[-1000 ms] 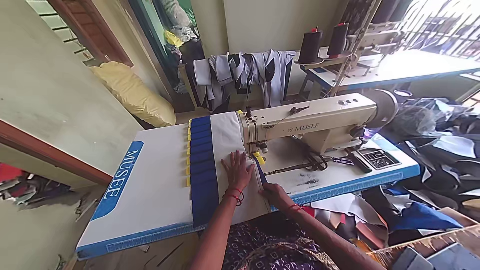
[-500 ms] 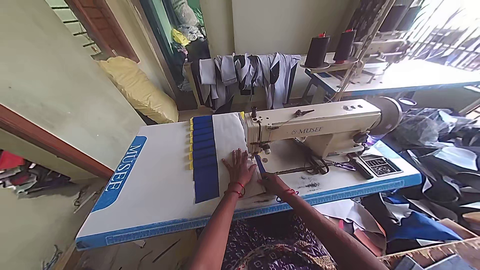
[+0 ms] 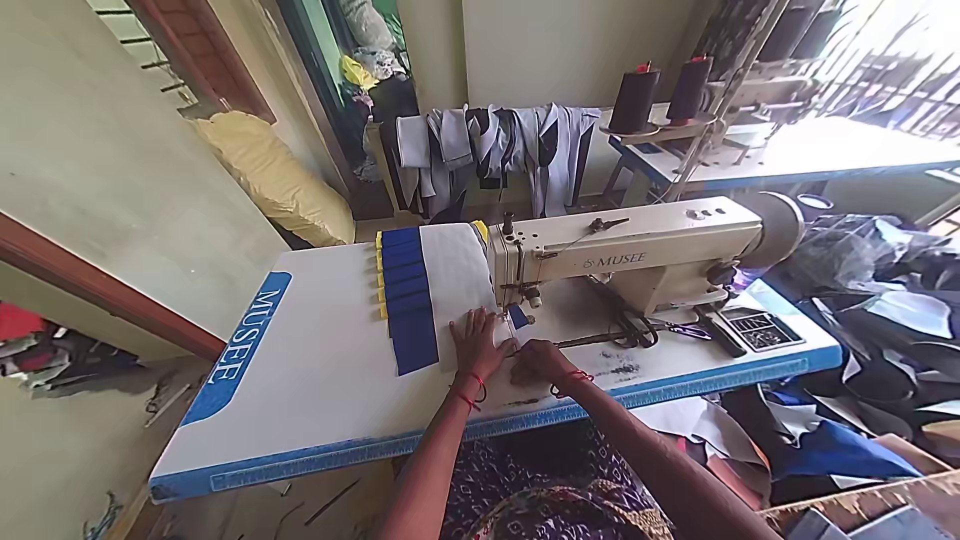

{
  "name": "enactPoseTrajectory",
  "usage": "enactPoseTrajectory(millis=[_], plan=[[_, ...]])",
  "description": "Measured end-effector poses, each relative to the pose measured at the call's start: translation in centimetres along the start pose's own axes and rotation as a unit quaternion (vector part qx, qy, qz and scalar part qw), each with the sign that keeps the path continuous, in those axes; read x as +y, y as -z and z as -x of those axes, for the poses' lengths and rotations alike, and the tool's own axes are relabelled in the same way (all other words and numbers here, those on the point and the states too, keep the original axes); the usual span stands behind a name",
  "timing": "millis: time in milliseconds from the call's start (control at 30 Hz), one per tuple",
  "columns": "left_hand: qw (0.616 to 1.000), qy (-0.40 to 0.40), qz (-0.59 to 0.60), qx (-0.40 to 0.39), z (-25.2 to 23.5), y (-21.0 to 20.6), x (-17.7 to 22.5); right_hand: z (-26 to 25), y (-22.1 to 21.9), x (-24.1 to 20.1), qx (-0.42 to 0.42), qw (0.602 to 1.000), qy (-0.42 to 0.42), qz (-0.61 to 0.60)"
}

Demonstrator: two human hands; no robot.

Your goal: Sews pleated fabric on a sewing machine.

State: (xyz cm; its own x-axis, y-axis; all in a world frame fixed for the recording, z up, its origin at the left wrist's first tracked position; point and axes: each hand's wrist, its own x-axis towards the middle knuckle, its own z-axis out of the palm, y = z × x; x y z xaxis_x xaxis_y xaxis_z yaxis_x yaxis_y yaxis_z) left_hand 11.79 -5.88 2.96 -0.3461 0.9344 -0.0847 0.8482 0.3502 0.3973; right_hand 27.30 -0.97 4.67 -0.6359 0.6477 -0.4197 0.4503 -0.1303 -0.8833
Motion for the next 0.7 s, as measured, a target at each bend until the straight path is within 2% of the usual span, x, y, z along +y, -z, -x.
enactPoseTrajectory(millis=[167, 267, 300, 367, 400, 433, 500, 600, 700], plan=[[1.0, -0.002, -0.01, -0.006, -2.2, 0.7, -0.5, 3.2, 0.5, 2.0, 0.012, 0.999, 0.026, -0.025], [0.999, -0.037, -0.002, -0.019, -3.1, 1.3, -1.5, 5.7, 1.5, 4.0, 0.108, 0.989, 0.09, 0.048], [0.997, -0.068, 0.016, -0.018, -3.3, 1.5, -2.2, 6.5, 2.3, 4.8, 0.17, 0.97, 0.131, 0.111], [0.988, -0.139, 0.058, -0.016, -3.9, 2.1, -4.3, 7.2, 5.0, 6.9, 0.303, 0.892, 0.232, 0.244], [0.985, -0.163, 0.058, -0.024, -4.1, 2.5, -5.2, 7.2, 6.6, 7.7, 0.34, 0.859, 0.255, 0.286], [0.983, -0.175, 0.047, -0.037, -4.3, 2.8, -5.9, 7.1, 8.3, 8.3, 0.358, 0.839, 0.253, 0.321], [0.983, -0.176, 0.005, -0.061, -4.8, 3.6, -6.2, 6.6, 10.8, 8.6, 0.371, 0.826, 0.202, 0.373], [0.986, -0.145, -0.061, -0.052, -6.6, 3.9, -5.5, 5.1, 12.4, 6.7, 0.343, 0.828, 0.095, 0.433], [0.993, -0.096, -0.065, -0.036, -8.5, 3.9, -5.3, 3.9, 12.7, 4.6, 0.304, 0.84, 0.009, 0.45]])
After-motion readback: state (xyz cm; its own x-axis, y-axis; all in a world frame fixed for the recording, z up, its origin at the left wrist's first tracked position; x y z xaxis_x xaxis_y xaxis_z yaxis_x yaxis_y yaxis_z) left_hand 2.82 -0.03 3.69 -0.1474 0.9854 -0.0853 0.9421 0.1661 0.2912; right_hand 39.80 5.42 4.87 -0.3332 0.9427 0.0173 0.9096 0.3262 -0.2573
